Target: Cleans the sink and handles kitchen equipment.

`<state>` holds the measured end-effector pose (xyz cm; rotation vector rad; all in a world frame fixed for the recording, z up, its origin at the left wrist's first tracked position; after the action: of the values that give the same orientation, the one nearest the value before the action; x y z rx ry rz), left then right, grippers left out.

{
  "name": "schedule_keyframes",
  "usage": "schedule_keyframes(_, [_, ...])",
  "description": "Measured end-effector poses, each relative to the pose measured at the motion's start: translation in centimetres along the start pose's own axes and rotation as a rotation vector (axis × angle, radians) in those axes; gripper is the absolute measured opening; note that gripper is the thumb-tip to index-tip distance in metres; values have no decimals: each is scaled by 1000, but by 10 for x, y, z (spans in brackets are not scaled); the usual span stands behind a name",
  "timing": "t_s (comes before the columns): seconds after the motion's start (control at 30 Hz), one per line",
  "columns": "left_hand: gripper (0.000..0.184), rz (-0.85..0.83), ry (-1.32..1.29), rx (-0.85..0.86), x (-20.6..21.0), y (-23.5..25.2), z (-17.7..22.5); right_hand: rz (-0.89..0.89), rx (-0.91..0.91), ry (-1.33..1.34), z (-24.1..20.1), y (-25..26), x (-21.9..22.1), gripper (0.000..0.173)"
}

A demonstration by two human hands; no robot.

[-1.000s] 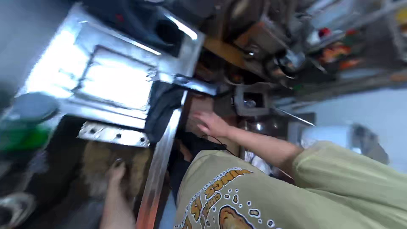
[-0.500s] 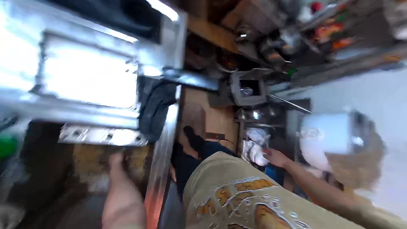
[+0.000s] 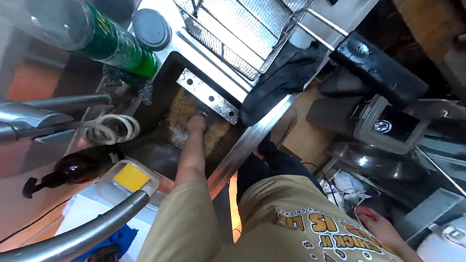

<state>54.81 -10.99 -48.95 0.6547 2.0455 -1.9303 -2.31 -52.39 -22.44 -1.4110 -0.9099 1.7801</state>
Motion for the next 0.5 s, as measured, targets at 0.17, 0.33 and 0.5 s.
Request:
schedule_keyframes(0.17, [39, -48, 166, -33, 11, 6, 3, -4, 9, -3, 1, 0, 5, 39])
schedule_keyframes(0.33, [45, -40, 216, -24, 10, 5, 4, -7, 13, -10, 10, 5, 8, 38])
schedule_keyframes(0.5, [47, -33, 256, 23, 8, 9, 2, -21, 24, -3, 10, 6, 14, 38])
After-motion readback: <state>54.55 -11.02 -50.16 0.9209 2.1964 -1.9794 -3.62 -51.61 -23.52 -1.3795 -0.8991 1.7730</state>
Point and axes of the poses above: each hand's wrist, its own y-axis towards the middle knuckle, its own x-axis out of the palm, z = x × y, the point moved 5 cm from there along y, towards the middle knuckle, and after that the axes turned 1 degree about -y, right-handed, at the moved point
